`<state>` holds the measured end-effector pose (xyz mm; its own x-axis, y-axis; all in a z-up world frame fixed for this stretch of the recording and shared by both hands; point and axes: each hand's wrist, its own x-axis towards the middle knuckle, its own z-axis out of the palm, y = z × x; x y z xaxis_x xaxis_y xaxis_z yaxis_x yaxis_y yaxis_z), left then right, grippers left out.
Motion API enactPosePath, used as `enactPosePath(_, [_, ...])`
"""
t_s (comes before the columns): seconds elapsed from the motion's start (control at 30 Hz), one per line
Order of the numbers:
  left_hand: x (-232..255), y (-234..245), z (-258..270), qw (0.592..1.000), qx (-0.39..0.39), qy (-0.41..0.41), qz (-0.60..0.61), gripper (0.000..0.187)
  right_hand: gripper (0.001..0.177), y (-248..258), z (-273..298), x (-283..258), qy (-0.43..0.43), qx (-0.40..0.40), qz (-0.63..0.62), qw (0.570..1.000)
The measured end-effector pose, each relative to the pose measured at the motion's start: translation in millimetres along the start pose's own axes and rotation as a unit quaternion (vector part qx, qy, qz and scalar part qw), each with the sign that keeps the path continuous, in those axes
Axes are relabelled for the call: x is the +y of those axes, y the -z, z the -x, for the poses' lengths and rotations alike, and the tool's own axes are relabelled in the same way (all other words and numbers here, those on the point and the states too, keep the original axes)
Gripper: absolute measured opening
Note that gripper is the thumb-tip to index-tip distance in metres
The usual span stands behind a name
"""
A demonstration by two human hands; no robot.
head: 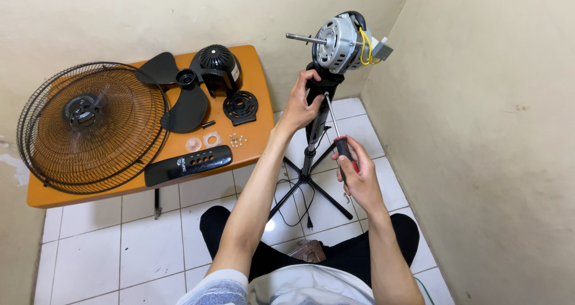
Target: The person uses a screwdriver to tighten screws on the control panel of a disassembled electric fan, then moves to the motor housing and tightens screws on the fan stand. The fan parts remain on a nearby table.
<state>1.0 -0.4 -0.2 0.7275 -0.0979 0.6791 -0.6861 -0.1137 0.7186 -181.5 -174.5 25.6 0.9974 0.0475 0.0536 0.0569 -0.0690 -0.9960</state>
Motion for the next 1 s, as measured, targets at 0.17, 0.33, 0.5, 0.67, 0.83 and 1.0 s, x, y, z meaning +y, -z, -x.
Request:
enactPosePath(0.17, [-1.2, 4.3, 0.5, 1.000, -0.006, -0.016, -0.004, 0.053, 0.051, 0.4, -4.1, 4.2, 0.117, 0.065, 0.123, 0.983])
enactPosePath(0.33, [-1.7, 5.9, 1.4, 1.000, -0.018, -0.001, 0.005, 0.052, 0.047, 19.0, -13.1, 7.7, -0.092, -0.014, -0.198, 0.976])
enactPosePath(0.5, [-0.1, 7.0, -1.0, 1.000, -0.013, -0.020, -0.009, 0.052, 0.040, 21.0, -8.8, 9.4, -0.168, -0.033, -0.344, 0.923])
enactPosePath(0.67, [3.8, 2.4, 1.0, 0.999, 0.009, -0.019, -0.023, 0.050, 0.038, 14.9, -9.2, 10.2, -0.097, -0.042, -0.368, 0.924])
enactPosePath(0.83, [10.6, -3.1, 3.2, 0.998, 0.040, -0.022, -0.037, 0.049, 0.043, 19.3, -19.7, 7.0, -0.066, 0.001, -0.184, 0.981])
enactPosePath(1.0, [24.4, -16.3, 5.9, 0.996, 0.063, -0.009, -0.063, 0.049, 0.047, 49.7, -31.5, -2.1, -0.002, 0.031, 0.032, 0.999])
